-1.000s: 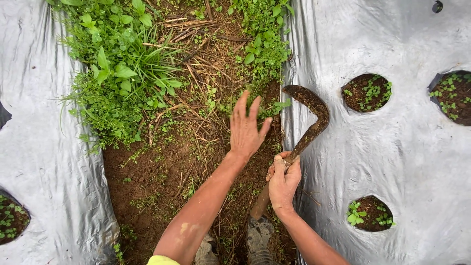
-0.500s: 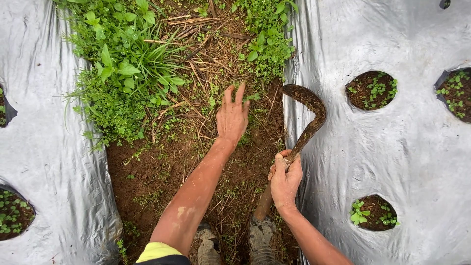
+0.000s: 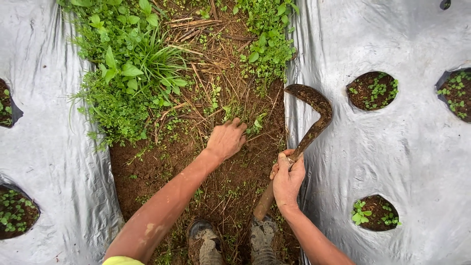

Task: The person uses a sickle to cut weeds growing between two rows of plants covered with plastic mulch. They repeatedly swing the sickle to clear the vegetation and gather the cut weeds by hand, occasionally pulling weeds from the mulch holes.

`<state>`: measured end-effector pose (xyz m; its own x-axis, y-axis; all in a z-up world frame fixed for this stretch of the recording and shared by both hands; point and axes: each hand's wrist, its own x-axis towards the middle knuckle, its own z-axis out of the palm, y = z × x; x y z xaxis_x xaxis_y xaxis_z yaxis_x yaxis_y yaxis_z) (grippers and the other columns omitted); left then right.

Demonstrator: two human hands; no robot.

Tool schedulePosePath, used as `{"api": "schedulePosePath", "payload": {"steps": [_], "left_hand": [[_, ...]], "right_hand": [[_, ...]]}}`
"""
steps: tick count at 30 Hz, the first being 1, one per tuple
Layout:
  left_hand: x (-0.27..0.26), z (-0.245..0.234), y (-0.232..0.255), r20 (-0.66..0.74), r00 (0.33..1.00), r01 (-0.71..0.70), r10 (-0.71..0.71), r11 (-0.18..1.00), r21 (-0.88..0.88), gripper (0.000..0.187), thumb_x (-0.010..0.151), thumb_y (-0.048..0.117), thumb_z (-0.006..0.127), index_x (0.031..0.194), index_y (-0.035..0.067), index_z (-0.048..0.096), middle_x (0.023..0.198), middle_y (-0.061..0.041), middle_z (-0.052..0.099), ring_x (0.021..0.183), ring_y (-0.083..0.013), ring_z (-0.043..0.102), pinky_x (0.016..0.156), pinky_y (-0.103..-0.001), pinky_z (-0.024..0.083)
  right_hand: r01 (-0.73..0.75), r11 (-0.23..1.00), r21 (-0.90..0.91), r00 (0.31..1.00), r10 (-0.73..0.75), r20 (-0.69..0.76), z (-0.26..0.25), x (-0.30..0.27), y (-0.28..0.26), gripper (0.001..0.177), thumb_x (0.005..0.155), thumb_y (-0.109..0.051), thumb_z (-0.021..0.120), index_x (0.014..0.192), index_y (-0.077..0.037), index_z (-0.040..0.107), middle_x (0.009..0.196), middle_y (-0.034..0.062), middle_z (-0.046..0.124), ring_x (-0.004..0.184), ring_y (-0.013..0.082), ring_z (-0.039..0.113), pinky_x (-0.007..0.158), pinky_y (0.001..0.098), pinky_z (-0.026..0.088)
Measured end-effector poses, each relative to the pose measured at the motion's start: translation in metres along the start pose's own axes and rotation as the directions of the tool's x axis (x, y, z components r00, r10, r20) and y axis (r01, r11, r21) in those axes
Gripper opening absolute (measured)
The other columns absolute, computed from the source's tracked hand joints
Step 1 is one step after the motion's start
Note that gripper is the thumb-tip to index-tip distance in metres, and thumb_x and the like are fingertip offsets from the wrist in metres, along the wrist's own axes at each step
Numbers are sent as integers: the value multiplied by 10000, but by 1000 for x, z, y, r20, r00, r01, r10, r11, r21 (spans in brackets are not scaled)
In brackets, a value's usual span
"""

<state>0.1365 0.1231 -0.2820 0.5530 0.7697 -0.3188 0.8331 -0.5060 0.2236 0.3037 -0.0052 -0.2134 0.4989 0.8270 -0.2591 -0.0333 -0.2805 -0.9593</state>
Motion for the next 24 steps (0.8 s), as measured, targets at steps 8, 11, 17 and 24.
{"api": "schedulePosePath", "payload": {"steps": [8, 11, 17, 24], "left_hand": [[37, -14, 32, -141, 990, -2, 11, 998, 63, 989, 906, 720, 612, 1632, 151, 257, 1554, -167, 395, 1468, -363, 335, 1066, -559, 426], [53, 14, 17, -102, 994, -41, 35, 998, -53, 549, 959, 490, 663, 1393, 168, 566, 1290, -104, 483, 1170, -320, 578, 837, -421, 570], [15, -25, -18, 87, 985, -151, 150, 988, 8, 408, 925, -62, 603, 1308, 76, 576, 1367, -177, 532, 794, -266, 752, 683, -401, 657], [-159, -76, -109, 456, 890, -49, 26, 998, 37, 374, 989, -32, 581, 1339, 97, 593, 1312, -115, 605, 880, -230, 763, 744, -367, 683]], "right_hand": [[-32, 999, 36, 999, 31, 17, 6, -6, -4, 33, 1040, -45, 495, 1048, -29, 523, 540, 36, 445, 440, 123, 514, 422, 272, 480], [7, 1000, -28, 999, -6, 37, -2, -9, -4, 68, 1048, -44, 474, 1045, -24, 539, 566, 62, 478, 437, 142, 545, 391, 280, 476], [-72, 997, -4, 993, 72, 96, -10, -3, -40, 36, 1029, -26, 498, 1026, -10, 530, 567, 48, 439, 423, 131, 503, 359, 270, 462], [-500, 842, -203, 796, 539, 276, 20, 31, -133, 165, 1061, -198, 467, 976, -73, 534, 653, -35, 419, 469, 85, 427, 377, 250, 420]]}}
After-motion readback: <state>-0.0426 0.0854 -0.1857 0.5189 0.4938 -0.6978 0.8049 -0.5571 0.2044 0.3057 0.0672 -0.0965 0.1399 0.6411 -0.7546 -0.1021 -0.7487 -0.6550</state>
